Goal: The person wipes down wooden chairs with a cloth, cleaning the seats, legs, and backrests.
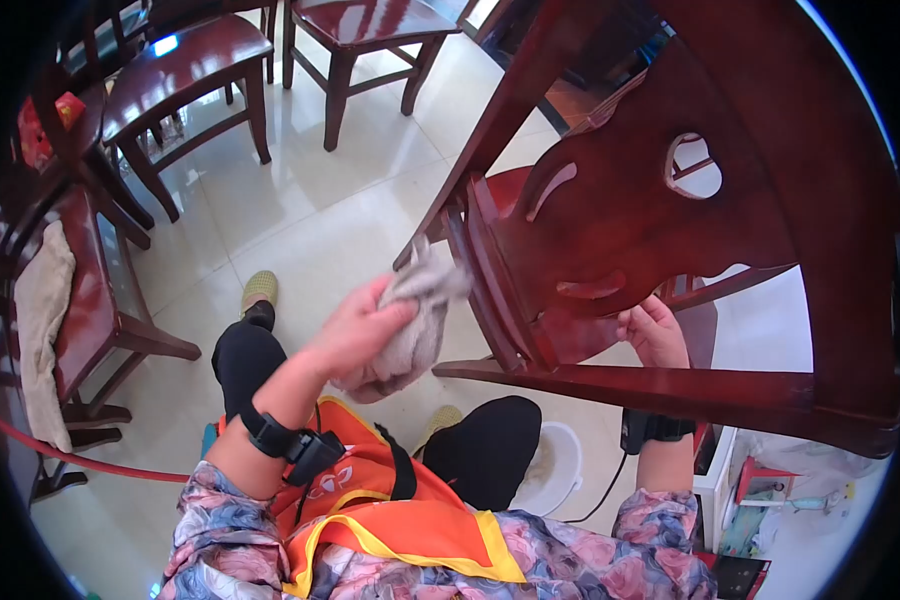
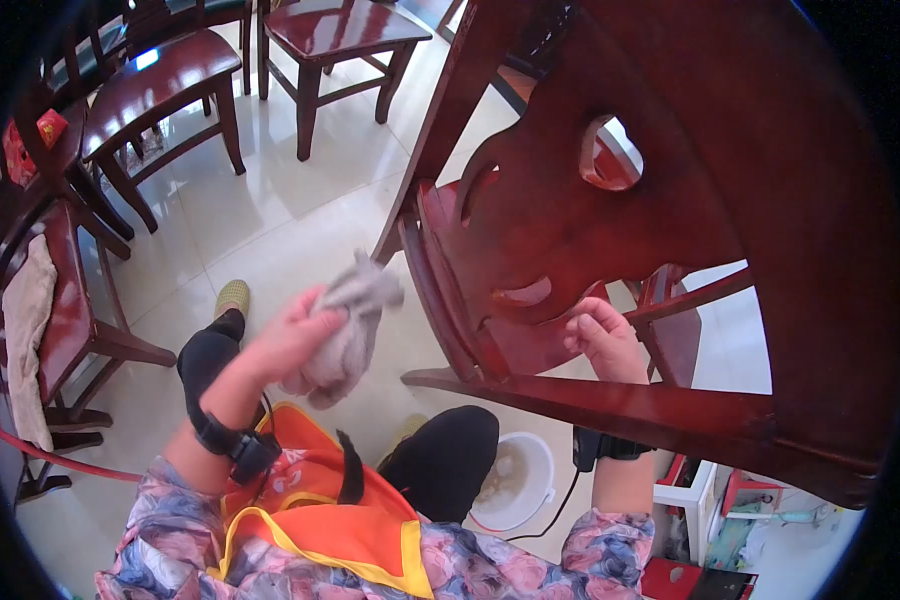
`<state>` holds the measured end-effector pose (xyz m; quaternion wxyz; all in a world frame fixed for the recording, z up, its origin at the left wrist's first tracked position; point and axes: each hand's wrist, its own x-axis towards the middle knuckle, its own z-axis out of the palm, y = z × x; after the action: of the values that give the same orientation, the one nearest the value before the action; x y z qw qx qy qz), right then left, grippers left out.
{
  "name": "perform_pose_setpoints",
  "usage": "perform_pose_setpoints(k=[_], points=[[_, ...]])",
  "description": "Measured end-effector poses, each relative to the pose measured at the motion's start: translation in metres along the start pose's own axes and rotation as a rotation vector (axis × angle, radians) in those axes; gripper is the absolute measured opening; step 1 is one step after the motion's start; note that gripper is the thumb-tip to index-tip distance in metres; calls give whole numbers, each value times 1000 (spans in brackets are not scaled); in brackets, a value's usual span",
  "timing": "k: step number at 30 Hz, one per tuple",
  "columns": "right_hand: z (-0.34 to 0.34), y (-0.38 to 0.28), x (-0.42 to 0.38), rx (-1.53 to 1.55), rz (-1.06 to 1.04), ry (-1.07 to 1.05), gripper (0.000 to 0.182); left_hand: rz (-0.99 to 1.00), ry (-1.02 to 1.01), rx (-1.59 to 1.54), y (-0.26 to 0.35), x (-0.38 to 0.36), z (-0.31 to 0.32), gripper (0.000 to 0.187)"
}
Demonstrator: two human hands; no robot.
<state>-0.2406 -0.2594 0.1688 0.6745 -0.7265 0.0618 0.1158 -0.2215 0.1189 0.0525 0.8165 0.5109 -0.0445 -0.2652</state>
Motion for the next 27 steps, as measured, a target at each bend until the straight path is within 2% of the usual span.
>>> perform_pose_setpoints(k=[1,3,5,7,8,9,10,11,13,14,18,20,24,26,27], points=[[-3,0,1,-6,-11,-6,15,14,2,1,20,2,6,34],[-3,-1,6,26,-36,-49,14,271,-50,7,53,8,18,39],[1,-9,12,25,-36,-57,12,268,-115,-19,73,19,27,40],[2,-18,25,-124,-17,14,15,259,-182,-51,86,36,33,42],[-21,-12,38,-209,-93,-20,26,309,-243,113,89,45,35,43],[-23,-17,48,-273,-130,11,26,359,-301,274,92,56,36,45],[-25,-17,53,-322,-153,43,26,507,-235,476,87,69,37,50],[-21,-15,59,-363,-178,72,26,510,-230,479,95,69,42,50],[-8,-11,64,-426,-226,125,27,401,32,1188,113,64,50,53],[-2,-8,64,-457,-255,151,27,578,130,1174,110,66,50,57],[11,0,70,-542,-333,223,27,633,131,1296,103,62,47,57],[14,3,69,-564,-355,242,28,703,50,1307,97,61,46,51],[16,5,71,-595,-384,269,28,582,61,1403,109,66,57,50],[17,6,73,-606,-393,278,29,449,-58,1372,122,65,62,49],[18,6,73,-609,-394,279,29,448,-60,1368,121,70,60,49]])
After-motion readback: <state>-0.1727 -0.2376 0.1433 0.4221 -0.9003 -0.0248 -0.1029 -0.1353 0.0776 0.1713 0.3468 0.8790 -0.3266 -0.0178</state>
